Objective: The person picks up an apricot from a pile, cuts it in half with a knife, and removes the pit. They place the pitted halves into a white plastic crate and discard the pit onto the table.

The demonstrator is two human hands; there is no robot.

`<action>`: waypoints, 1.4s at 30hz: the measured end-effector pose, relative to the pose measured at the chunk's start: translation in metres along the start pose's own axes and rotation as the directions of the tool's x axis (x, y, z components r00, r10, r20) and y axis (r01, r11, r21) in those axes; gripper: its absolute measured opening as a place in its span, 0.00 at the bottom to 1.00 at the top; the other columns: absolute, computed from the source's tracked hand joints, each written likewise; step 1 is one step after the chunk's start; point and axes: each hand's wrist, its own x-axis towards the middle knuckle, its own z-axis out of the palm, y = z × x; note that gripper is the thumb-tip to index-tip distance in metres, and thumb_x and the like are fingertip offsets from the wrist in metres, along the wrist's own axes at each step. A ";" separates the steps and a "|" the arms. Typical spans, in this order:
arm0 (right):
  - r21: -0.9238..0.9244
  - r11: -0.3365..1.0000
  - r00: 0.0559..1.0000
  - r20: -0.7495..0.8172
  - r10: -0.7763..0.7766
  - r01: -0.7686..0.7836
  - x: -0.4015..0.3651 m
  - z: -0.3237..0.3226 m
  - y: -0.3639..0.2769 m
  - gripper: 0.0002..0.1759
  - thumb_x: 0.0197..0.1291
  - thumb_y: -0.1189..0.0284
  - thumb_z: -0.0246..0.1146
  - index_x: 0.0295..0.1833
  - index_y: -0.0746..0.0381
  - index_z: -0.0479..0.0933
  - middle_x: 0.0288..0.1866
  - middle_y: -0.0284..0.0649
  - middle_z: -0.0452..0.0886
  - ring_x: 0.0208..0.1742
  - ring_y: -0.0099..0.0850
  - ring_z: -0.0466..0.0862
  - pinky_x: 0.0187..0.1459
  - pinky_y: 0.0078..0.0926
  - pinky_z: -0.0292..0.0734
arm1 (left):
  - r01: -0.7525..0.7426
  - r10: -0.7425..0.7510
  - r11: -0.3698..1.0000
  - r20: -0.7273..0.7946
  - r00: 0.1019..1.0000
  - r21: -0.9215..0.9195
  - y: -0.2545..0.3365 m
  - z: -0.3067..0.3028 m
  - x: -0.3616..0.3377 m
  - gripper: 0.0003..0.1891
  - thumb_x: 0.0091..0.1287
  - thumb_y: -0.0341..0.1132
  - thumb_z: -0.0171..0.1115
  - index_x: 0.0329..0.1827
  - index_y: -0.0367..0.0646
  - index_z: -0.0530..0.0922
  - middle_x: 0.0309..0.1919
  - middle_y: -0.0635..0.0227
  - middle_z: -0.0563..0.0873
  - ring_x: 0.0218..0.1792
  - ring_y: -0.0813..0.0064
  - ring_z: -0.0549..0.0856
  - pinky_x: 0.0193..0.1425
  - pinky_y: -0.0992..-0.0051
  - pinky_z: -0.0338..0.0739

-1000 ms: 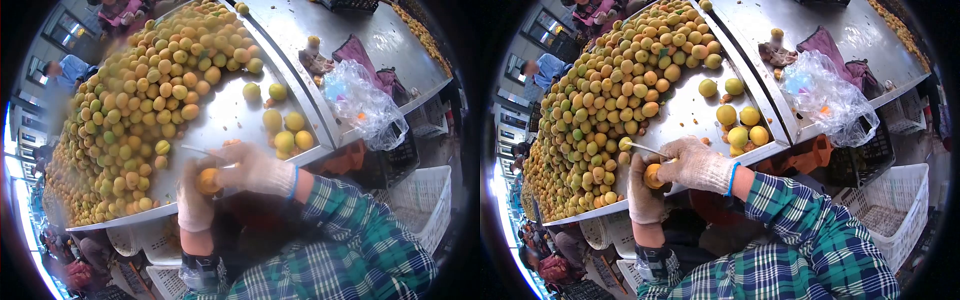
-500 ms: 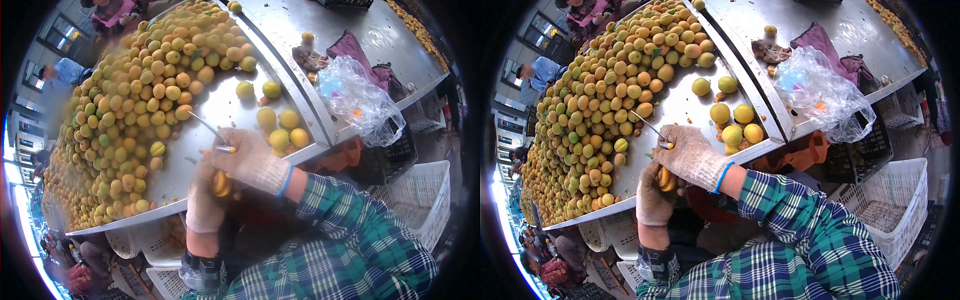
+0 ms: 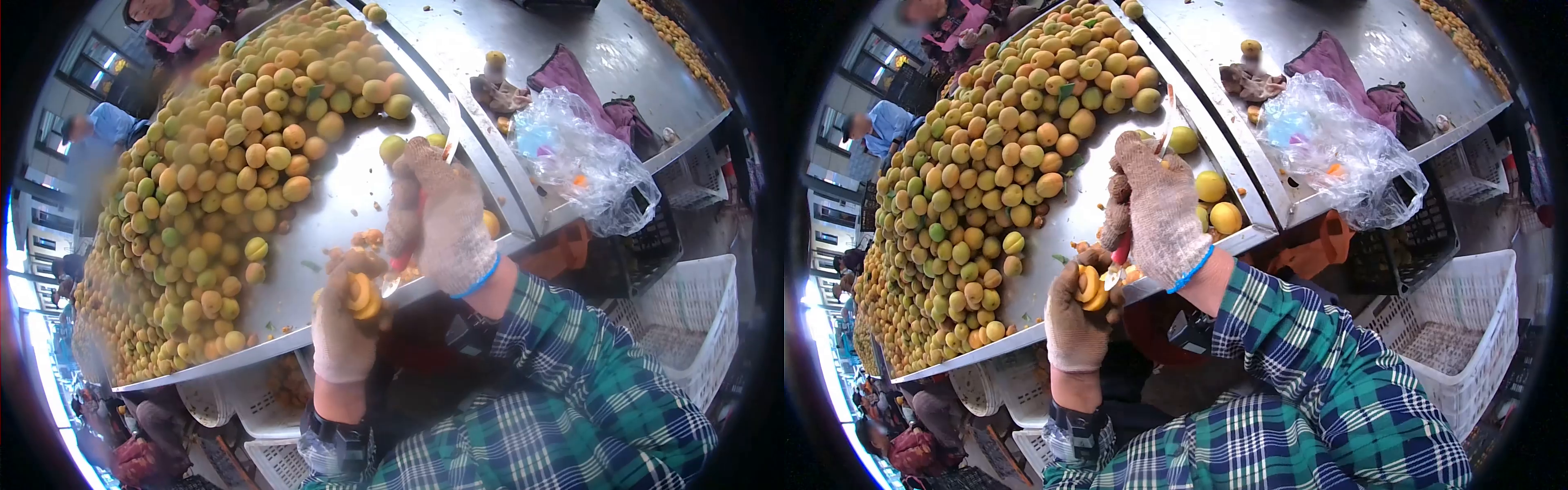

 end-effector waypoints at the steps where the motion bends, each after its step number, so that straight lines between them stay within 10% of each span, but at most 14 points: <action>1: 0.004 0.999 0.999 -0.008 -0.046 0.046 0.000 0.001 0.003 0.14 0.67 0.58 0.59 0.41 0.58 0.73 0.18 0.34 0.71 0.11 0.31 0.71 0.12 0.31 0.66 | -0.077 0.071 0.986 0.042 0.997 0.151 -0.002 -0.001 -0.001 0.18 0.74 0.42 0.48 0.58 0.39 0.72 0.45 0.65 0.79 0.32 0.75 0.79 0.31 0.82 0.75; 10: -0.082 0.983 0.986 -0.012 -0.168 0.166 -0.003 0.008 0.004 0.13 0.67 0.61 0.59 0.35 0.58 0.72 0.17 0.32 0.69 0.11 0.25 0.68 0.12 0.25 0.61 | -0.362 0.339 0.854 0.129 0.932 0.375 -0.031 -0.011 0.009 0.11 0.72 0.32 0.49 0.51 0.35 0.72 0.39 0.64 0.78 0.35 0.77 0.80 0.39 0.80 0.80; 11: -0.049 0.985 0.986 -0.025 -0.165 0.164 -0.003 0.010 0.005 0.13 0.67 0.62 0.61 0.34 0.57 0.70 0.17 0.29 0.69 0.11 0.21 0.68 0.11 0.21 0.61 | -0.608 0.554 0.379 0.355 0.753 0.697 -0.037 -0.017 0.015 0.11 0.73 0.33 0.47 0.49 0.35 0.72 0.36 0.66 0.78 0.34 0.78 0.80 0.38 0.79 0.80; 17: -0.056 0.977 0.979 -0.006 -0.204 0.203 -0.010 0.011 0.005 0.09 0.67 0.66 0.61 0.39 0.59 0.73 0.20 0.30 0.70 0.14 0.19 0.68 0.13 0.20 0.63 | -0.327 0.336 0.808 0.072 0.939 0.491 -0.017 0.016 -0.005 0.22 0.79 0.49 0.41 0.46 0.37 0.75 0.31 0.69 0.78 0.30 0.80 0.79 0.34 0.80 0.76; 24: -0.199 0.945 0.960 0.161 -0.229 0.259 -0.020 0.010 0.012 0.10 0.67 0.69 0.62 0.50 0.60 0.75 0.32 0.28 0.76 0.31 0.15 0.76 0.28 0.12 0.72 | -0.222 0.317 0.788 -0.069 0.946 0.574 -0.036 0.003 0.000 0.29 0.77 0.58 0.39 0.43 0.38 0.77 0.26 0.73 0.78 0.30 0.80 0.78 0.33 0.78 0.73; 27: -0.425 0.791 0.894 0.282 -0.347 0.441 -0.020 0.009 0.015 0.10 0.67 0.71 0.60 0.51 0.62 0.74 0.34 0.27 0.75 0.32 0.15 0.75 0.31 0.12 0.70 | -0.421 0.557 0.508 0.087 0.826 0.751 -0.057 -0.007 0.014 0.31 0.76 0.60 0.39 0.44 0.37 0.77 0.26 0.74 0.78 0.30 0.82 0.78 0.33 0.79 0.70; 29: -0.438 0.730 0.849 0.335 -0.408 0.524 -0.025 0.011 0.020 0.05 0.68 0.75 0.57 0.47 0.63 0.74 0.32 0.25 0.73 0.32 0.14 0.72 0.33 0.14 0.70 | -0.492 0.763 -0.147 0.415 0.496 0.858 -0.058 -0.006 0.020 0.33 0.75 0.62 0.40 0.46 0.37 0.78 0.26 0.74 0.79 0.28 0.82 0.78 0.32 0.80 0.70; 30: -0.439 0.732 0.851 0.333 -0.407 0.521 -0.025 0.011 0.019 0.05 0.68 0.75 0.57 0.47 0.63 0.74 0.32 0.25 0.73 0.32 0.14 0.72 0.33 0.14 0.70 | -0.490 0.761 -0.146 0.414 0.499 0.859 -0.058 -0.003 0.016 0.33 0.75 0.62 0.40 0.46 0.37 0.78 0.26 0.74 0.79 0.28 0.82 0.78 0.32 0.80 0.70; 32: -0.076 0.961 0.950 0.187 -0.249 0.267 -0.021 0.015 0.012 0.04 0.68 0.73 0.55 0.40 0.60 0.73 0.30 0.25 0.71 0.29 0.14 0.71 0.31 0.16 0.70 | -0.274 0.452 0.738 -0.149 0.880 0.617 -0.049 0.009 0.004 0.30 0.73 0.63 0.45 0.43 0.40 0.77 0.25 0.74 0.78 0.25 0.79 0.78 0.29 0.79 0.71; 35: -0.095 0.977 0.975 0.136 -0.177 0.190 -0.017 0.008 0.011 0.11 0.67 0.62 0.60 0.36 0.56 0.72 0.23 0.26 0.69 0.21 0.16 0.69 0.22 0.17 0.67 | -0.152 0.172 0.983 -0.219 0.960 0.105 -0.036 0.015 -0.001 0.29 0.71 0.64 0.46 0.39 0.44 0.76 0.23 0.74 0.76 0.23 0.77 0.77 0.24 0.79 0.70; 42: 0.206 0.965 0.986 0.001 0.165 -0.162 -0.004 0.004 0.009 0.14 0.67 0.55 0.57 0.32 0.49 0.68 0.18 0.25 0.60 0.15 0.23 0.61 0.15 0.24 0.53 | -0.099 0.117 0.990 -0.184 0.976 0.103 -0.020 0.032 -0.005 0.31 0.70 0.69 0.42 0.36 0.49 0.74 0.20 0.76 0.74 0.20 0.82 0.76 0.19 0.83 0.67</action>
